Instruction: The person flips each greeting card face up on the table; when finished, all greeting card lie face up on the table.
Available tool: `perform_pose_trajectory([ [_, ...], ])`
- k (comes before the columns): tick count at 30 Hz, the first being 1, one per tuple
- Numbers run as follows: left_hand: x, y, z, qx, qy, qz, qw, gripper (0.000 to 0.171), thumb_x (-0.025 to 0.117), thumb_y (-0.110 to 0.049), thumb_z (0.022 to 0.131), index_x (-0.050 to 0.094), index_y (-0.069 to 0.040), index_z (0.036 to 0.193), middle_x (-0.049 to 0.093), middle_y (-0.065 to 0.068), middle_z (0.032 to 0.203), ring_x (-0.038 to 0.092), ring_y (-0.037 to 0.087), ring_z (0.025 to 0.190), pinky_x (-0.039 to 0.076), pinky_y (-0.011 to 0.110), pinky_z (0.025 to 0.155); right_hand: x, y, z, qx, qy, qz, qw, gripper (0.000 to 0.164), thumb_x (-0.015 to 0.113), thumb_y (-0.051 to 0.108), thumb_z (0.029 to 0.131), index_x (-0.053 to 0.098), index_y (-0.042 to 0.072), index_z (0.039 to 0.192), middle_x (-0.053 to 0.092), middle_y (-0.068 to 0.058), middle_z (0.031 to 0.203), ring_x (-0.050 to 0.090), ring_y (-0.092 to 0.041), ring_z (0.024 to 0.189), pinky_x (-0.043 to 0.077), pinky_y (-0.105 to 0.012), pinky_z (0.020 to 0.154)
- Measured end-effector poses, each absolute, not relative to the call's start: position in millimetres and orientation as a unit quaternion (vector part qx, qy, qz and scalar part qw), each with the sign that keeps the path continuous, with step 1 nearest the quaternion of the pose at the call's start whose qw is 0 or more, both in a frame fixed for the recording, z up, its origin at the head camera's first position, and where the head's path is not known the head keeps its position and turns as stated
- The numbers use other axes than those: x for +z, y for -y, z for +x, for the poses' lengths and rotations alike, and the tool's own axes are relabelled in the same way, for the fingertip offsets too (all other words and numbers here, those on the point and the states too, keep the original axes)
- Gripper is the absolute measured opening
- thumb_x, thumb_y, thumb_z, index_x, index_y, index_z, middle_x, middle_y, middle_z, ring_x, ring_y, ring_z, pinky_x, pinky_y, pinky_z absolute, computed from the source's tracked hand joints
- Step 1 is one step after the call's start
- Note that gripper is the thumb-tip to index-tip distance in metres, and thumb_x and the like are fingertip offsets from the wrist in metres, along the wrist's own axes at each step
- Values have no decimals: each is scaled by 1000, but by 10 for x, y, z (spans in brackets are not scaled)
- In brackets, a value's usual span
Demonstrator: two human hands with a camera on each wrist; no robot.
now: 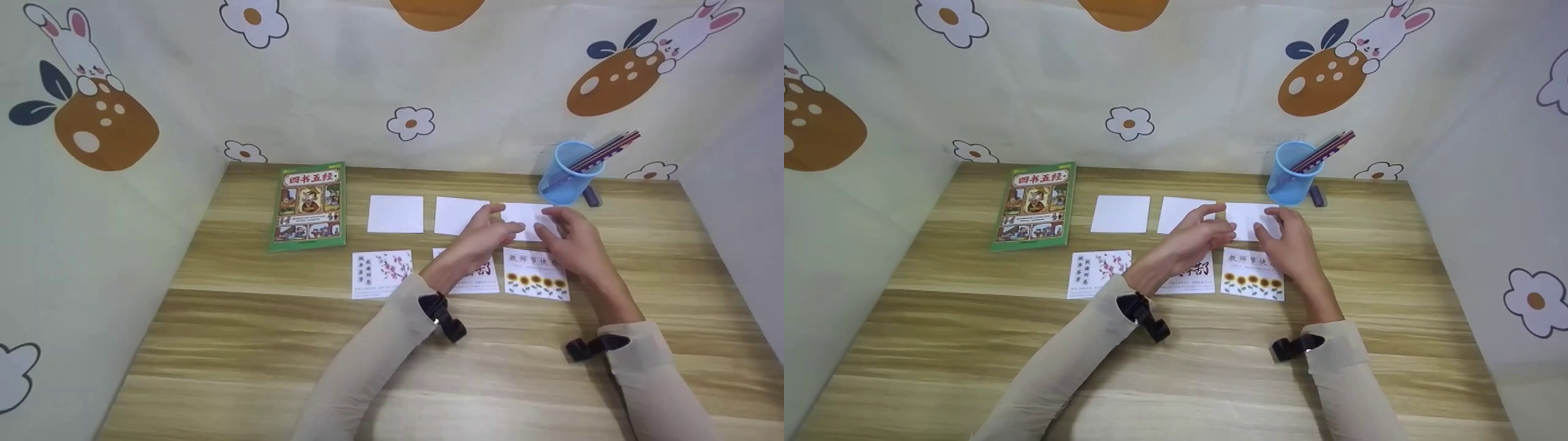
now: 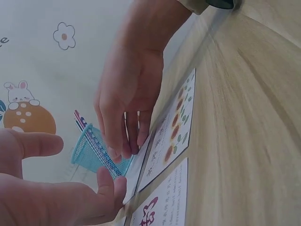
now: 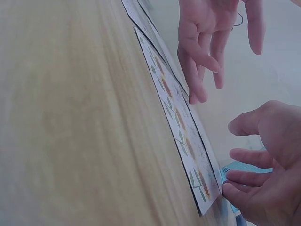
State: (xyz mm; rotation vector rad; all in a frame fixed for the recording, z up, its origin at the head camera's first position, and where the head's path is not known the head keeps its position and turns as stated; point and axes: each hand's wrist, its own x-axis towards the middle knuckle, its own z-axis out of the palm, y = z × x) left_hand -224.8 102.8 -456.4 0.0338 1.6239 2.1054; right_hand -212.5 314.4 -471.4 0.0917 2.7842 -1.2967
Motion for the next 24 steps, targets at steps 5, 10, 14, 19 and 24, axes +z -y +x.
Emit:
perform_pose_trajectory([
  [5, -4584, -1011, -2262, 753, -614, 7, 237, 78, 79, -14, 95, 40, -1, 161, 53, 24, 151, 61, 36, 133, 52, 42, 114, -4713, -3145, -2122, -432, -900, 37, 38, 60, 64, 38, 109, 51, 3, 156, 40, -26, 170, 34, -45, 162, 31, -59, 132],
  [10, -4574, -1008, -2256, 731, -647, 8, 217, 75, 80, -18, 94, 45, -4, 160, 52, 23, 158, 59, 25, 132, 51, 41, 113, -4733, -3161, -2138, -436, -899, 29, 33, 59, 64, 37, 109, 52, 2, 155, 42, -27, 169, 35, -44, 162, 32, -58, 131],
  [14, -4560, -1044, -2255, 768, -611, 9, 193, 68, 78, -11, 95, 48, -1, 156, 56, 24, 152, 66, 27, 126, 57, 40, 111, -4744, -3153, -2143, -445, -895, 22, 21, 60, 63, 41, 109, 54, 1, 153, 45, -27, 167, 38, -43, 161, 34, -57, 131],
  [19, -4562, -1077, -2258, 829, -522, 29, 198, 57, 67, -12, 105, 43, 2, 155, 60, 25, 148, 72, 35, 125, 57, 44, 114, -4757, -3104, -2131, -472, -882, -19, 3, 63, 61, 47, 110, 55, 2, 154, 47, -23, 165, 38, -41, 160, 34, -58, 131],
  [24, -4579, -1049, -2273, 825, -499, 78, 253, 57, 46, -37, 117, 40, -1, 160, 59, 23, 155, 64, 33, 139, 51, 43, 121, -4753, -3049, -2126, -462, -882, -73, -48, 57, 70, 37, 107, 60, 3, 151, 50, -22, 161, 39, -43, 155, 30, -65, 130],
])
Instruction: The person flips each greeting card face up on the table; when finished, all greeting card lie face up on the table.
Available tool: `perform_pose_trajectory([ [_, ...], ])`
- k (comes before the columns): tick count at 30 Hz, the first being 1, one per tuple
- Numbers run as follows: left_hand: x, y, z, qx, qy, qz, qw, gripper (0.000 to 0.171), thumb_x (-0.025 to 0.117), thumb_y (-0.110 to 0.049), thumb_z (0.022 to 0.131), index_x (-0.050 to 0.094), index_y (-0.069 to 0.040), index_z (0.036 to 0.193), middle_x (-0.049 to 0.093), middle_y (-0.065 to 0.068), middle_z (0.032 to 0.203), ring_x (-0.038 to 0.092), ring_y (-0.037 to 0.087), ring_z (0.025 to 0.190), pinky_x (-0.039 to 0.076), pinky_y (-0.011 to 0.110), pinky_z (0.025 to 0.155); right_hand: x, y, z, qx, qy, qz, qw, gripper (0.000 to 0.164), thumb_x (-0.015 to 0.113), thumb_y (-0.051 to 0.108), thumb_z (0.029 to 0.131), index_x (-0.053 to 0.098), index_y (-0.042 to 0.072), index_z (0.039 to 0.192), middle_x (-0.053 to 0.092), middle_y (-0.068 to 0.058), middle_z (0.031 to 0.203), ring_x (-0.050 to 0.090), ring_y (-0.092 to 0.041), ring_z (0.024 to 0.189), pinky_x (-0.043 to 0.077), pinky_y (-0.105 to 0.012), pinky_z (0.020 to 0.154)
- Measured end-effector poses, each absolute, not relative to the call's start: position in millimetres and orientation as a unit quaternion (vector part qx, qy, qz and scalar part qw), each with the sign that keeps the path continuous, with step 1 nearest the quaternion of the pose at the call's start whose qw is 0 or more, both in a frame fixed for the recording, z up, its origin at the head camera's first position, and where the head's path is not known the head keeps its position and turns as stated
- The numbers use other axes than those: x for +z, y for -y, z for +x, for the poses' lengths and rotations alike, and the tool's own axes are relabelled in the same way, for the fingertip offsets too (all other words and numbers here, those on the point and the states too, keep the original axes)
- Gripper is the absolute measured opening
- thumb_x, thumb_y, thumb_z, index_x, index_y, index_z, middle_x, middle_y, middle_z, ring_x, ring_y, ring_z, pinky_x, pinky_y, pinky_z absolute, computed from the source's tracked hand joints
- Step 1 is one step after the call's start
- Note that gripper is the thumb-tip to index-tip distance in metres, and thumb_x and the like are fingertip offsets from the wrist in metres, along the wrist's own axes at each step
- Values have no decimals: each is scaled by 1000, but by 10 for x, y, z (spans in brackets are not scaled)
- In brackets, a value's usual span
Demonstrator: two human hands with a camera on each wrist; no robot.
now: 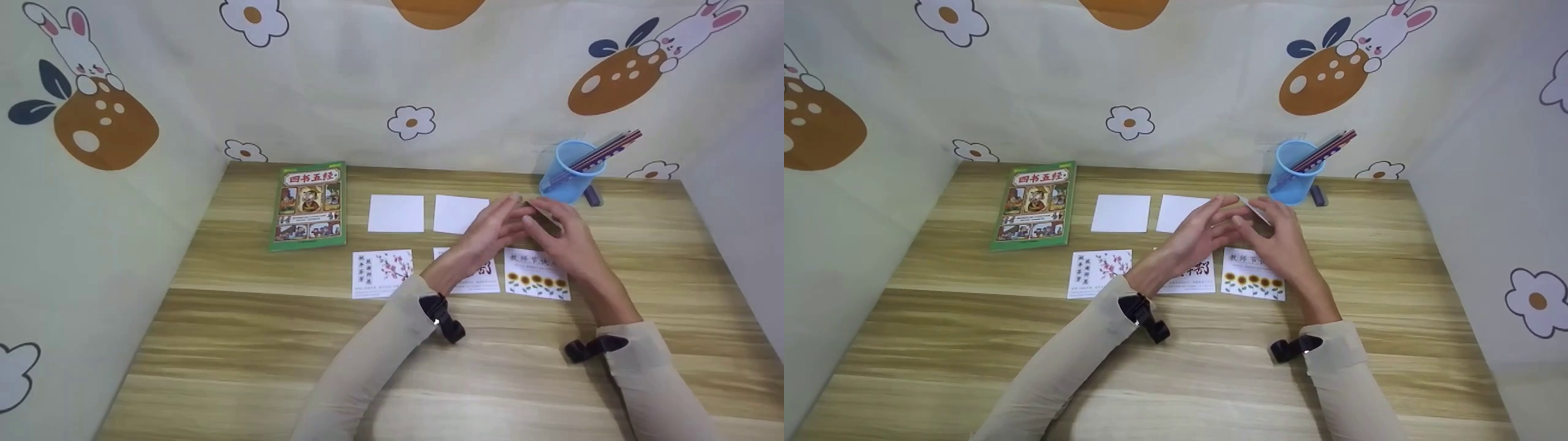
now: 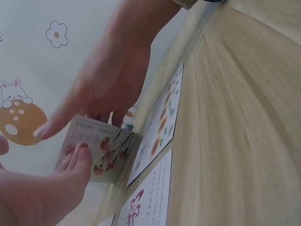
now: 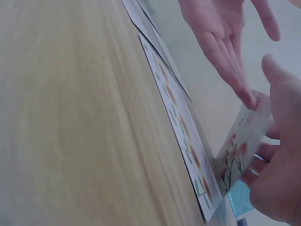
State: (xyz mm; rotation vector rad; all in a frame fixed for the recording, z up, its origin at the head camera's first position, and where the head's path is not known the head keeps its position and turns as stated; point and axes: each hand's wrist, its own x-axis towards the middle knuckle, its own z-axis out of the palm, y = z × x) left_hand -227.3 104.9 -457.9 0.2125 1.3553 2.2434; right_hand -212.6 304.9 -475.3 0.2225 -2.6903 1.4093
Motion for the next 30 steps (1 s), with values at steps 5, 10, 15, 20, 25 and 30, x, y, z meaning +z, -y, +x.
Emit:
perform_pose_trajectory([
  [5, -4599, -1029, -2292, 796, -525, 108, 280, 66, 32, -48, 118, 37, -3, 166, 44, 24, 168, 47, 41, 155, 39, 50, 130, -4730, -3051, -2114, 447, 879, 36, 162, 36, 68, 25, 108, 75, 3, 135, 65, -16, 139, 55, -24, 132, 47, -35, 107],
  [10, -4637, -1036, -2290, 764, -563, 99, 301, 71, 30, -51, 118, 32, 0, 167, 34, 27, 172, 41, 43, 158, 36, 48, 132, -4699, -3083, -2094, 496, 844, -36, 202, 41, 67, 26, 108, 66, 14, 147, 65, -7, 134, 62, -11, 119, 53, -13, 94],
  [15, -4655, -1048, -2290, 760, -569, 89, 301, 68, 36, -48, 117, 34, -2, 167, 38, 17, 173, 47, 34, 155, 39, 44, 130, -4718, -3107, -2110, 503, 849, -62, 151, 63, 72, 18, 104, 43, 16, 160, 59, -12, 148, 69, -28, 124, 60, -22, 97],
  [20, -4616, -1002, -2291, 720, -638, 73, 263, 61, 57, -40, 112, 49, -2, 159, 53, 12, 163, 55, 22, 143, 47, 40, 122, -4765, -3154, -2121, 433, 897, -60, 59, 58, 73, 17, 103, 48, 0, 152, 59, -26, 151, 65, -42, 134, 56, -51, 114],
  [25, -4551, -913, -2298, 689, -668, 94, 264, 59, 66, -31, 108, 51, -6, 160, 59, 13, 157, 59, 20, 137, 47, 41, 121, -4798, -3202, -2128, 365, 931, -20, 14, 53, 77, 17, 100, 60, -9, 144, 60, -35, 146, 57, -52, 139, 44, -65, 120],
  [30, -4498, -846, -2303, 672, -677, 125, 272, 63, 65, -30, 108, 46, -5, 162, 55, 16, 162, 54, 28, 149, 44, 44, 125, -4799, -3224, -2147, 346, 938, 1, 8, 50, 77, 15, 99, 64, -11, 140, 54, -37, 152, 46, -56, 148, 35, -69, 124],
])
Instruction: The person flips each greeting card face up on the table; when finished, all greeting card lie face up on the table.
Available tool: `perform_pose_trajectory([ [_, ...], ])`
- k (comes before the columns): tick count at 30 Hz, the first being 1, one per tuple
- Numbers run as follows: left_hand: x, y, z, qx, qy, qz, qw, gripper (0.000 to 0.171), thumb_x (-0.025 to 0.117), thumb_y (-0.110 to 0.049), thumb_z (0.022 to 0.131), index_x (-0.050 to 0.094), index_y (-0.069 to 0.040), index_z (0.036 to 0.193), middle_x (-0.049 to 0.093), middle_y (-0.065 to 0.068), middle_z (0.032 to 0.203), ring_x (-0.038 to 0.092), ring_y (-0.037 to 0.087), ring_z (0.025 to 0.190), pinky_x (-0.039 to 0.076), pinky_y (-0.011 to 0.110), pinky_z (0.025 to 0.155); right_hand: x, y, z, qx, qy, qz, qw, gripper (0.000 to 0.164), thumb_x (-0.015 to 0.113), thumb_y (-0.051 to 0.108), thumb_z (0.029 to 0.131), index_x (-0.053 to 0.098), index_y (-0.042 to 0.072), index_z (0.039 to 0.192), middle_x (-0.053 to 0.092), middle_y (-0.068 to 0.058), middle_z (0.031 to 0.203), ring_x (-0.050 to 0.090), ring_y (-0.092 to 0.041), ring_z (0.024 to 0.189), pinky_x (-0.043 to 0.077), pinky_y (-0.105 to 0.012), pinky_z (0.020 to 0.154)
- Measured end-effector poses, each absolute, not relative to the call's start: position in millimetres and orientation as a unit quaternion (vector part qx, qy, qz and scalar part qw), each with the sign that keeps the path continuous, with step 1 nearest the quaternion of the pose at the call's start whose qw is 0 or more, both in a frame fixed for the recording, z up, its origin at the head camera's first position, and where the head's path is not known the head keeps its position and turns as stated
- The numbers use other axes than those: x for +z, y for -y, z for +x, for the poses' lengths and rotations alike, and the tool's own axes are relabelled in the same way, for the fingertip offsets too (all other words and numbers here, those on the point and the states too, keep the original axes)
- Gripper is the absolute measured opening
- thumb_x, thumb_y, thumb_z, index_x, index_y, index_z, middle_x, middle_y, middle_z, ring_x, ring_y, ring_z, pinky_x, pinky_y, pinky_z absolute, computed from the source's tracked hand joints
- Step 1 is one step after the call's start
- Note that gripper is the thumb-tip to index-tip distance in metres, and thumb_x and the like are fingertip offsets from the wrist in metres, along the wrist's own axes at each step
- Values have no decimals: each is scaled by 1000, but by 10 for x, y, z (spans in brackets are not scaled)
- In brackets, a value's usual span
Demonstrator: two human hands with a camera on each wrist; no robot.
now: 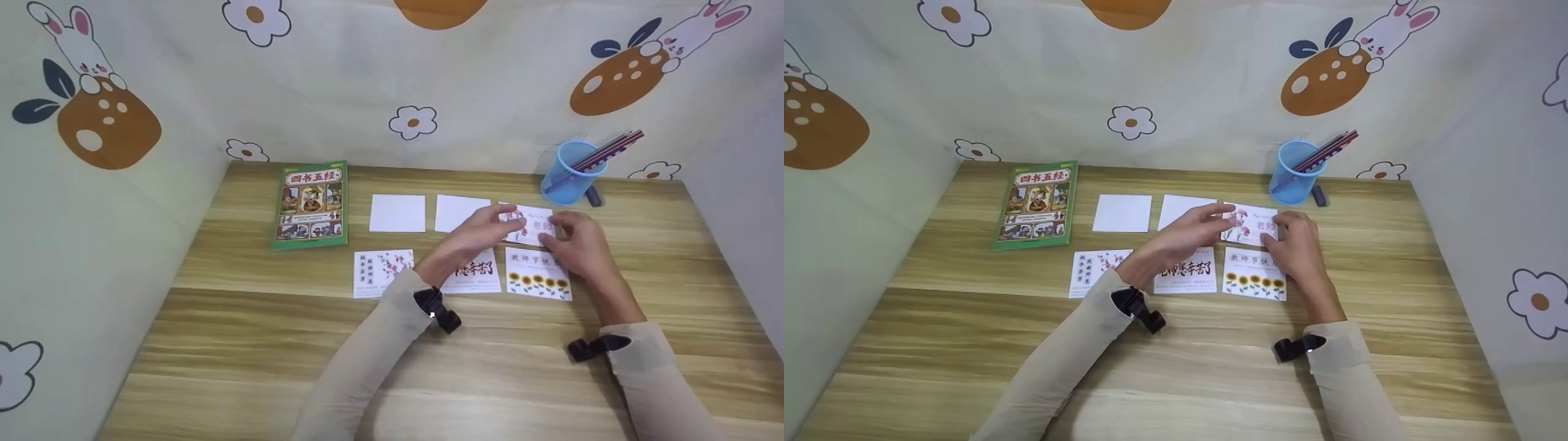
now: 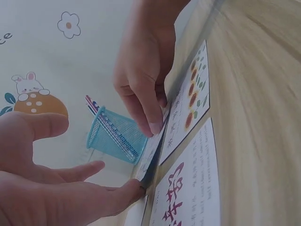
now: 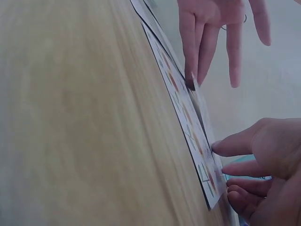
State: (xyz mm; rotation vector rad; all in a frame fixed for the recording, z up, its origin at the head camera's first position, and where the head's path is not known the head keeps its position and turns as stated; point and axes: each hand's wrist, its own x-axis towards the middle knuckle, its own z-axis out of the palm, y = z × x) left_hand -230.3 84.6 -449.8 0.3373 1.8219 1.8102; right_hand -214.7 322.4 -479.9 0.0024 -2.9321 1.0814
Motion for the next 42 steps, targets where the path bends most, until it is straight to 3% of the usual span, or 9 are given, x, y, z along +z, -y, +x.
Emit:
perform_pose_trajectory([
  [11, -4573, -889, -2274, 637, -710, 139, 265, 61, 68, -32, 106, 51, -8, 160, 52, 16, 164, 48, 31, 154, 38, 45, 130, -4786, -3257, -2160, 338, 941, -6, -13, 52, 74, 15, 101, 61, -10, 145, 47, -36, 160, 37, -58, 153, 28, -71, 128],
  [14, -4584, -889, -2274, 636, -719, 133, 247, 59, 69, -31, 105, 55, -8, 157, 53, 16, 164, 48, 30, 153, 38, 45, 130, -4780, -3241, -2164, 354, 935, -10, 1, 52, 73, 16, 102, 60, -7, 146, 49, -35, 158, 42, -56, 151, 32, -69, 127],
  [18, -4594, -857, -2274, 624, -739, 130, 220, 55, 70, -29, 105, 57, -7, 153, 59, 16, 157, 57, 28, 145, 46, 42, 124, -4777, -3141, -2155, 388, 921, -14, 33, 48, 69, 20, 105, 61, -3, 146, 53, -33, 155, 48, -52, 148, 38, -68, 124],
  [23, -4569, -743, -2263, 590, -772, 147, 182, 52, 69, -27, 105, 57, -6, 151, 64, 16, 149, 65, 26, 132, 57, 34, 107, -4776, -2897, -2155, 411, 910, 28, 54, 41, 69, 21, 106, 66, 0, 141, 58, -27, 150, 53, -48, 143, 44, -65, 120],
  [26, -4543, -627, -2269, 559, -798, 162, 156, 52, 68, -26, 105, 57, -5, 151, 67, 15, 142, 67, 26, 123, 57, 31, 99, -4771, -2733, -2174, 416, 905, 68, 52, 40, 70, 19, 105, 67, 0, 141, 62, -26, 145, 57, -45, 136, 50, -61, 113],
  [33, -4560, -208, -2341, 480, -857, 153, 110, 53, 67, -27, 106, 55, -5, 153, 66, 17, 146, 66, 31, 128, 56, 40, 110, -4750, -2362, -2274, 416, 904, 98, 20, 43, 70, 22, 105, 65, 4, 144, 61, -23, 147, 59, -42, 135, 53, -57, 111],
  [36, -4570, -45, -2376, 463, -872, 123, 100, 52, 66, -28, 107, 55, -7, 153, 64, 18, 150, 64, 32, 133, 54, 43, 114, -4739, -2249, -2312, 407, 908, 99, -6, 47, 70, 27, 106, 63, 5, 147, 59, -23, 151, 56, -42, 141, 50, -57, 116],
  [42, -4596, 155, -2423, 451, -883, 94, 89, 47, 64, -29, 108, 59, -8, 150, 65, 18, 149, 62, 32, 138, 51, 47, 118, -4708, -2112, -2286, 362, 921, 134, -44, 57, 70, 32, 105, 57, 1, 152, 51, -27, 161, 43, -46, 155, 31, -67, 129],
])
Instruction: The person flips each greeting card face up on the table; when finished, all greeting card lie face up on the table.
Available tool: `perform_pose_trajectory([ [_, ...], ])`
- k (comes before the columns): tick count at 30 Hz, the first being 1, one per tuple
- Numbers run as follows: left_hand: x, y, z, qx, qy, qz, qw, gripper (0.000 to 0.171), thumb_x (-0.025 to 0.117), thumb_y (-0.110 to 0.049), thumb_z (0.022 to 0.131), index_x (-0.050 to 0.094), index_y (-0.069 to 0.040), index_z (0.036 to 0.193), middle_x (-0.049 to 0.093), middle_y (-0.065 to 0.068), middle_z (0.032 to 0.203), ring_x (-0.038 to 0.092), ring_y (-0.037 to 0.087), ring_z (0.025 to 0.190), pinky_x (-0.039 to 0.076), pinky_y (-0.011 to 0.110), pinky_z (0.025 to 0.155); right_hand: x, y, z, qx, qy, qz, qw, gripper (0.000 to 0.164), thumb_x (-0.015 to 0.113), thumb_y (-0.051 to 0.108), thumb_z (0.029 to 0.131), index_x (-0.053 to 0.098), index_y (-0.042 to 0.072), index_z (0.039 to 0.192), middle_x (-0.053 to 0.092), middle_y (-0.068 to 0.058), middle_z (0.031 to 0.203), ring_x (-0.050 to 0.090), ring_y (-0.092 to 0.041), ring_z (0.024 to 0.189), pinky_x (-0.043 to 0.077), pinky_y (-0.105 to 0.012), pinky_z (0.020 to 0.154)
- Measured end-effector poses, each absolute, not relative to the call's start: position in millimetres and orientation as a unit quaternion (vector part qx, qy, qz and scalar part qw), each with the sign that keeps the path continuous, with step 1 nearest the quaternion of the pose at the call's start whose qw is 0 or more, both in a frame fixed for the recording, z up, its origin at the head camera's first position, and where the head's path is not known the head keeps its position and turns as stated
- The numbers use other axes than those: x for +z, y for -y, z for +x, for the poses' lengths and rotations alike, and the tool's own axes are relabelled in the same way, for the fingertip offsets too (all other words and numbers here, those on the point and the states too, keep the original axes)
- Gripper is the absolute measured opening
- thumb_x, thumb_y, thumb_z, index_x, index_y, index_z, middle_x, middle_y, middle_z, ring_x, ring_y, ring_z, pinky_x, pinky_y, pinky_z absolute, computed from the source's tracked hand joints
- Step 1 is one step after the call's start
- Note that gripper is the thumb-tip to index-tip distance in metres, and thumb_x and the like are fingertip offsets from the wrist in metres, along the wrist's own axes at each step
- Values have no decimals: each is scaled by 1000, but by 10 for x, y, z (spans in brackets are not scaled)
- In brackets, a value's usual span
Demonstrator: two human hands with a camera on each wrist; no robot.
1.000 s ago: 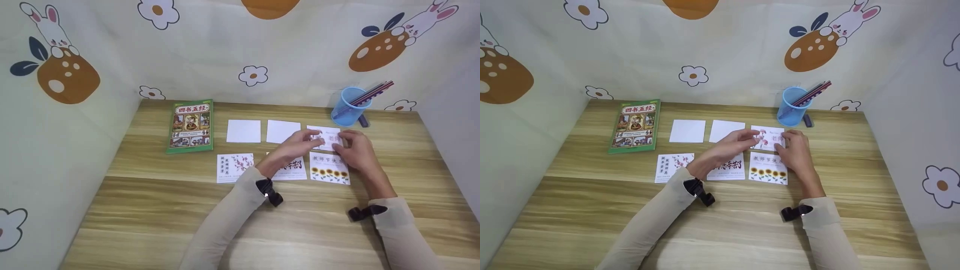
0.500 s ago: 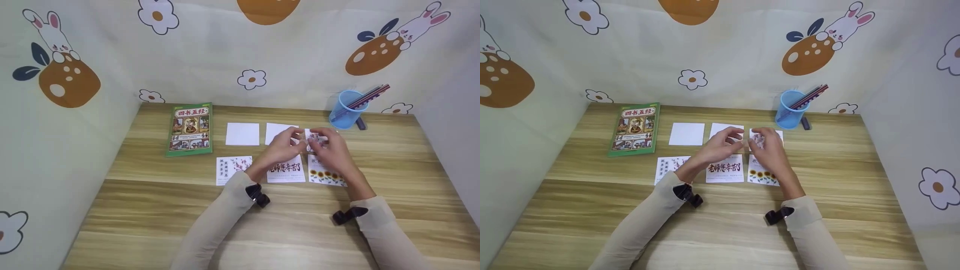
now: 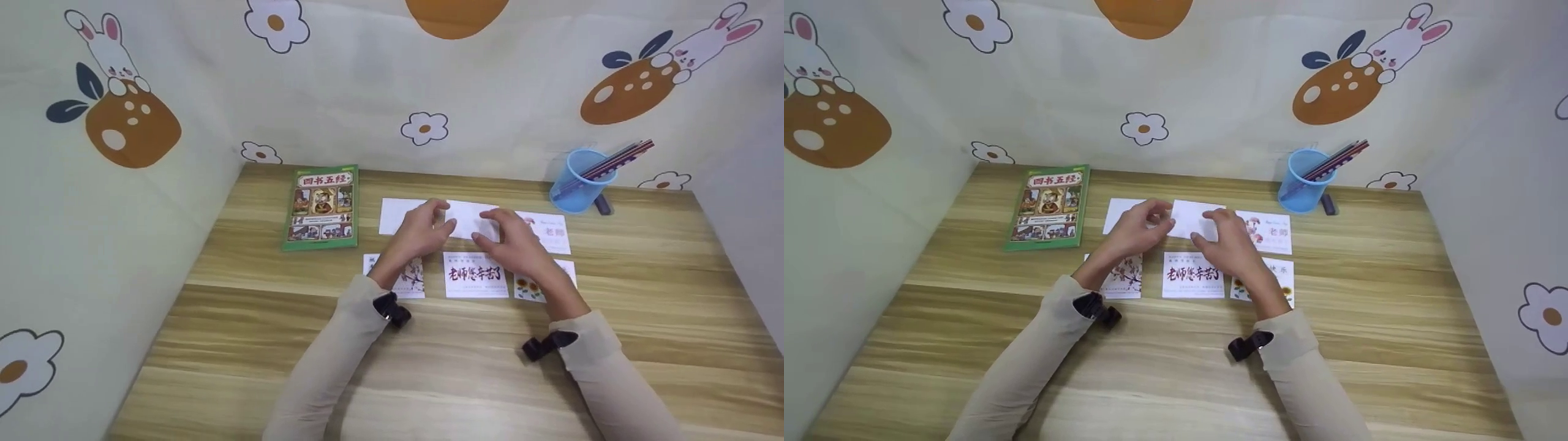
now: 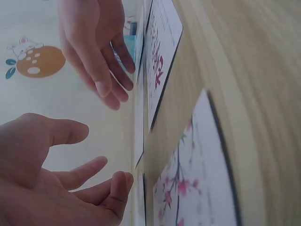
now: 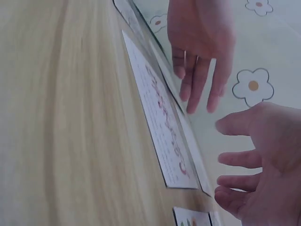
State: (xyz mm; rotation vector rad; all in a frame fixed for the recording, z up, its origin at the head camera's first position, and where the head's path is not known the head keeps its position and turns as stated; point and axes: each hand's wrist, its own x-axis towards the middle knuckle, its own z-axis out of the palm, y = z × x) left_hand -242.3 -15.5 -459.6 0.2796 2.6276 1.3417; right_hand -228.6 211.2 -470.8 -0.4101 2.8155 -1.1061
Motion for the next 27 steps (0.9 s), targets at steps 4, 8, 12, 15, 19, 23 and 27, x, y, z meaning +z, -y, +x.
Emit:
perform_pose_trajectory([
  [4, -4616, 147, -2430, 451, -883, 90, 97, 44, 65, -30, 108, 62, -10, 147, 66, 16, 143, 63, 30, 130, 53, 47, 113, -4717, -2106, -2238, -353, -922, -149, 56, 58, 70, 34, 106, 57, 2, 153, 48, -27, 165, 38, -48, 158, 26, -69, 131],
  [8, -4615, 136, -2421, 454, -881, 89, 100, 44, 66, -30, 107, 63, -10, 147, 66, 15, 138, 63, 29, 124, 54, 46, 109, -4740, -2122, -2235, -358, -919, -149, 66, 57, 70, 33, 106, 57, 4, 154, 46, -25, 167, 35, -46, 160, 26, -63, 133],
  [12, -4615, 137, -2421, 456, -880, 95, 95, 44, 66, -29, 107, 64, -9, 146, 67, 16, 144, 64, 30, 131, 52, 47, 115, -4744, -2123, -2248, -371, -913, -152, 73, 57, 71, 33, 106, 57, 6, 154, 48, -21, 166, 40, -43, 158, 32, -61, 131],
  [15, -4618, 129, -2428, 457, -879, 100, 96, 43, 66, -29, 107, 64, -9, 145, 65, 18, 151, 61, 32, 142, 49, 47, 121, -4739, -2132, -2252, -376, -910, -158, 76, 57, 71, 32, 105, 58, 6, 154, 50, -19, 165, 43, -41, 157, 34, -60, 130],
  [19, -4600, 129, -2423, 471, -872, 89, 104, 43, 66, -30, 107, 64, -10, 145, 63, 21, 153, 59, 34, 145, 48, 49, 123, -4757, -2138, -2260, -378, -909, -154, 84, 58, 71, 32, 105, 56, 7, 155, 48, -19, 167, 41, -42, 159, 33, -59, 131],
  [23, -4583, 129, -2411, 509, -852, 75, 96, 41, 67, -27, 107, 65, -10, 144, 64, 19, 152, 63, 31, 141, 52, 45, 119, -4769, -2142, -2260, -381, -908, -151, 91, 60, 71, 33, 105, 55, 8, 157, 49, -19, 166, 43, -41, 157, 34, -59, 131],
  [27, -4580, 105, -2423, 578, -810, 68, 71, 34, 67, -18, 106, 68, -11, 140, 66, 13, 149, 71, 27, 129, 62, 35, 102, -4764, -2146, -2259, -387, -906, -147, 89, 59, 72, 33, 104, 56, 10, 156, 52, -19, 163, 47, -40, 153, 37, -58, 128],
])
